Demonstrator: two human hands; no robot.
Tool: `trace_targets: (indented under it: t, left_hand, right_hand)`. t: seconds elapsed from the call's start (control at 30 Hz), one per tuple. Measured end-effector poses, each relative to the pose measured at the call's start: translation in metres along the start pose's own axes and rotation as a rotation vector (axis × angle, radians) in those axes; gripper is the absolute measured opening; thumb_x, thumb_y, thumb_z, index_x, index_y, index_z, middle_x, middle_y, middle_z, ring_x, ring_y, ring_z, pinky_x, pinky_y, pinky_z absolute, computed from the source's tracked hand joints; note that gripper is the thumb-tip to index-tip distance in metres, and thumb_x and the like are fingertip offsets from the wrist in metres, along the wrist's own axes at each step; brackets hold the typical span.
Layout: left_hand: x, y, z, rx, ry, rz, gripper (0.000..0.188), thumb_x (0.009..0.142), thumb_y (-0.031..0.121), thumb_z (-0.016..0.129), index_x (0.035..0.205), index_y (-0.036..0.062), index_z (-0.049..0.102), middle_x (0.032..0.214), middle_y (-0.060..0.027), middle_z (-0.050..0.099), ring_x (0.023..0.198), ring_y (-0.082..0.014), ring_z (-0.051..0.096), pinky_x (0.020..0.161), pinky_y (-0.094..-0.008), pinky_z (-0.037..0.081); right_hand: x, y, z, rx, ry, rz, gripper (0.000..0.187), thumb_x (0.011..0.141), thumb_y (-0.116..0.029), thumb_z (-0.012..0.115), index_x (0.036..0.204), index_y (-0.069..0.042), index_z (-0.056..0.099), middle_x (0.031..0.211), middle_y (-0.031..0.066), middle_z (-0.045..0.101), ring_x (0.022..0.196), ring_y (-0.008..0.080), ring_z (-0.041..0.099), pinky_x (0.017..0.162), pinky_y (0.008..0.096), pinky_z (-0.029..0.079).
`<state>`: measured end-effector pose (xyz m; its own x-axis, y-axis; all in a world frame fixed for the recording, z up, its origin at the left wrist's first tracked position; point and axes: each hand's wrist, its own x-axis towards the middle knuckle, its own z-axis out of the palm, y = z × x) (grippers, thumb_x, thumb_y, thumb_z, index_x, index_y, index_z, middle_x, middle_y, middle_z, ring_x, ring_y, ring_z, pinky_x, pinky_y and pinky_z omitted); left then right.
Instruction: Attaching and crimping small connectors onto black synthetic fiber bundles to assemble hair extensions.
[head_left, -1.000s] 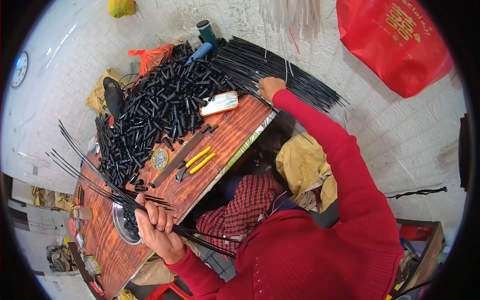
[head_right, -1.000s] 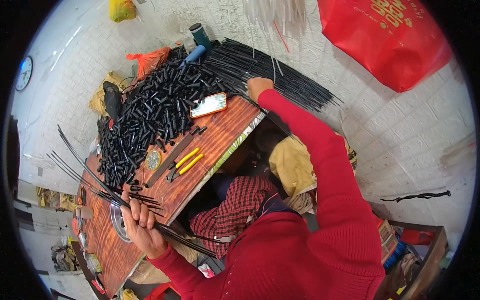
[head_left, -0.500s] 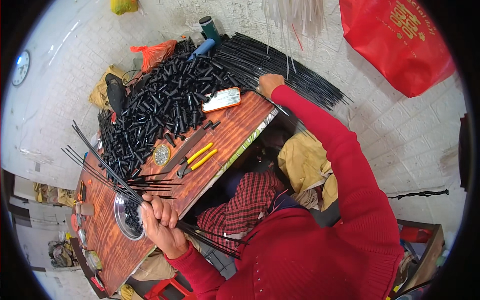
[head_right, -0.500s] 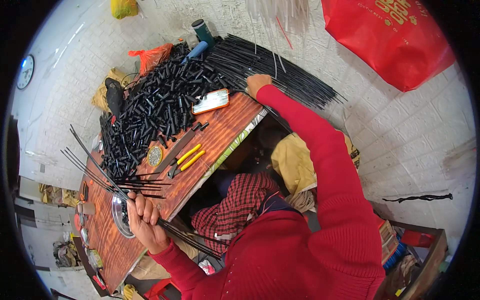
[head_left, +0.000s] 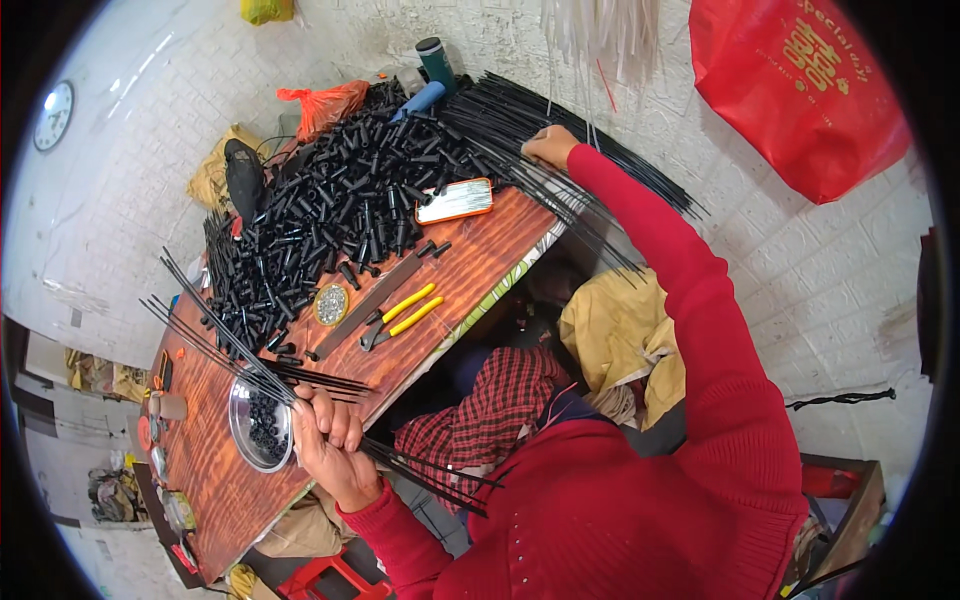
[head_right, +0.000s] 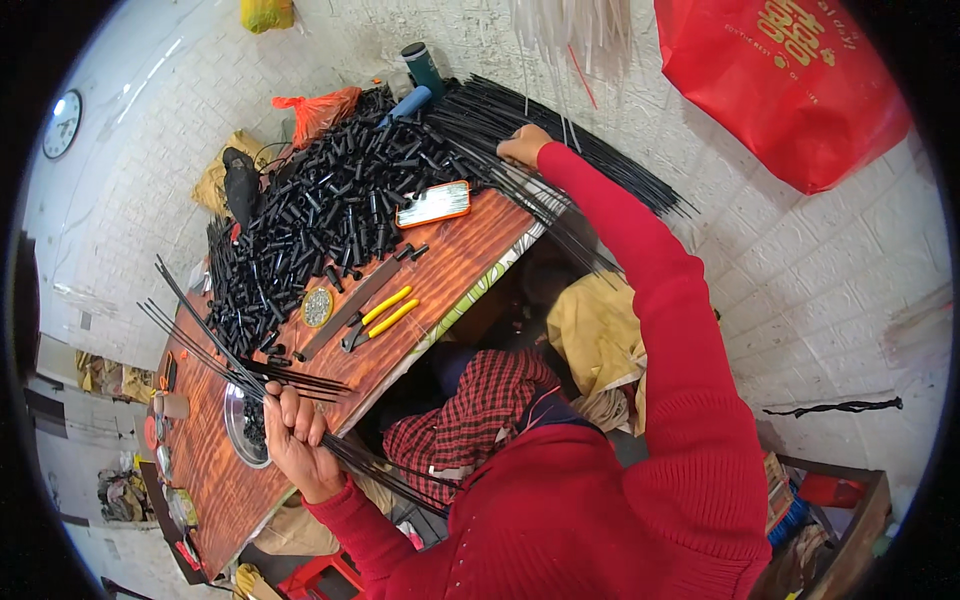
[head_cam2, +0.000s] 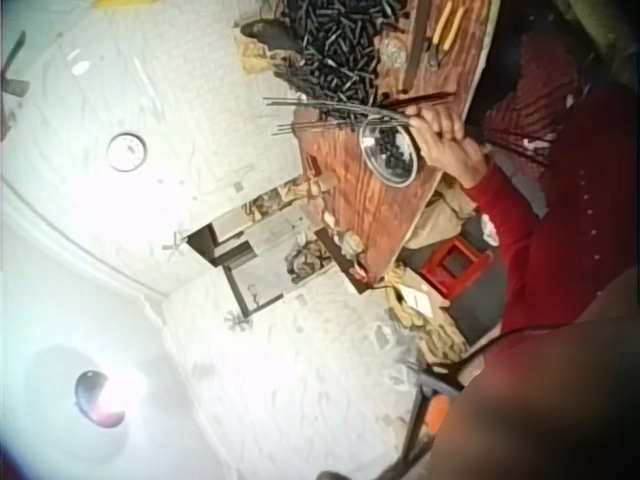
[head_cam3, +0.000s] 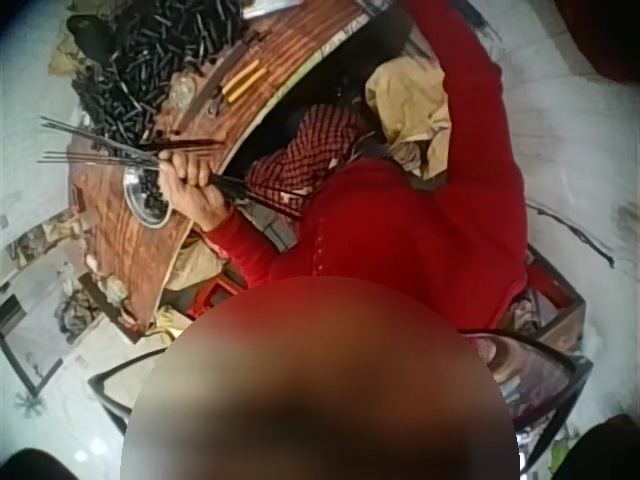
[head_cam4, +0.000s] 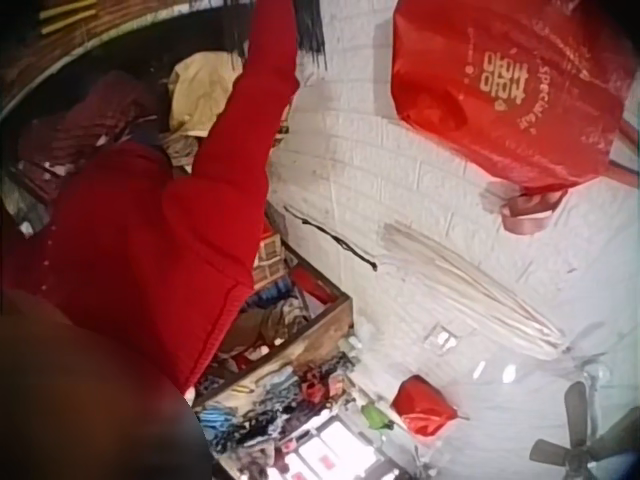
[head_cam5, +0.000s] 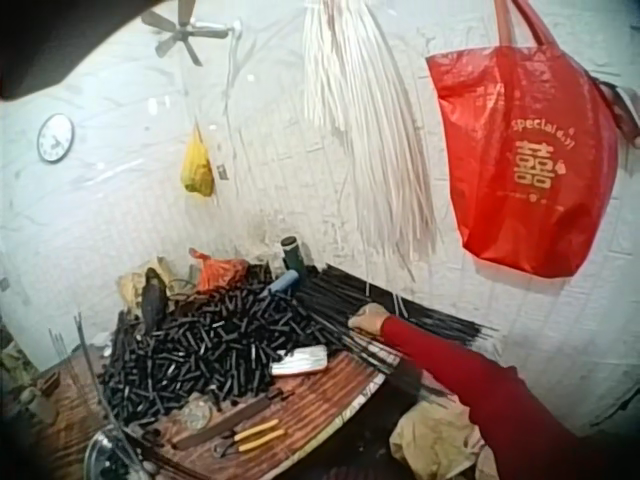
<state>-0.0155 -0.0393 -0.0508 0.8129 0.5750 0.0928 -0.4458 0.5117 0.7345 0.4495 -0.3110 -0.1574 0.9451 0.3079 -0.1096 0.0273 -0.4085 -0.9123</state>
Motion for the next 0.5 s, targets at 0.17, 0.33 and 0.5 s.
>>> trace_targets:
  t: [0.17, 0.33, 0.5]
  left_hand:
    - [-0.005, 0.003, 0.000, 0.002, 0.000, 0.029, 0.019, 0.106, 0.021, 0.044, 0.114, 0.0055, 0.051, 0.072, 0.0036, 0.037, 0.053, -0.0024, 0.029, 0.042, -0.0170, 0.024]
    - [-0.009, 0.001, 0.017, 0.146, 0.102, 0.129, 0.022, 0.105, 0.025, 0.047, 0.113, 0.0042, 0.049, 0.073, -0.0002, 0.043, 0.055, -0.0068, 0.037, 0.045, -0.0206, 0.031]
    - [-0.019, -0.010, 0.019, 0.301, 0.059, 0.186, 0.028, 0.104, 0.029, 0.048, 0.116, 0.0034, 0.048, 0.109, -0.0218, 0.067, 0.072, -0.0146, 0.061, 0.060, -0.0251, 0.047]
  right_hand:
    - [-0.035, -0.051, 0.001, 0.681, -0.062, 0.087, 0.023, 0.092, -0.025, 0.063, 0.097, -0.003, 0.069, 0.066, -0.0051, 0.053, 0.055, 0.0049, 0.047, 0.056, 0.0227, 0.045]
    - [-0.099, -0.107, -0.001, 0.597, -0.101, -0.174, 0.025, 0.095, -0.025, 0.058, 0.098, -0.001, 0.066, 0.067, -0.0053, 0.050, 0.058, 0.0043, 0.046, 0.059, 0.0215, 0.044]
    - [-0.204, -0.156, 0.038, 0.334, -0.375, -0.363, 0.026, 0.096, -0.025, 0.056, 0.096, -0.001, 0.063, 0.066, -0.0034, 0.051, 0.056, 0.0038, 0.045, 0.055, 0.0198, 0.037]
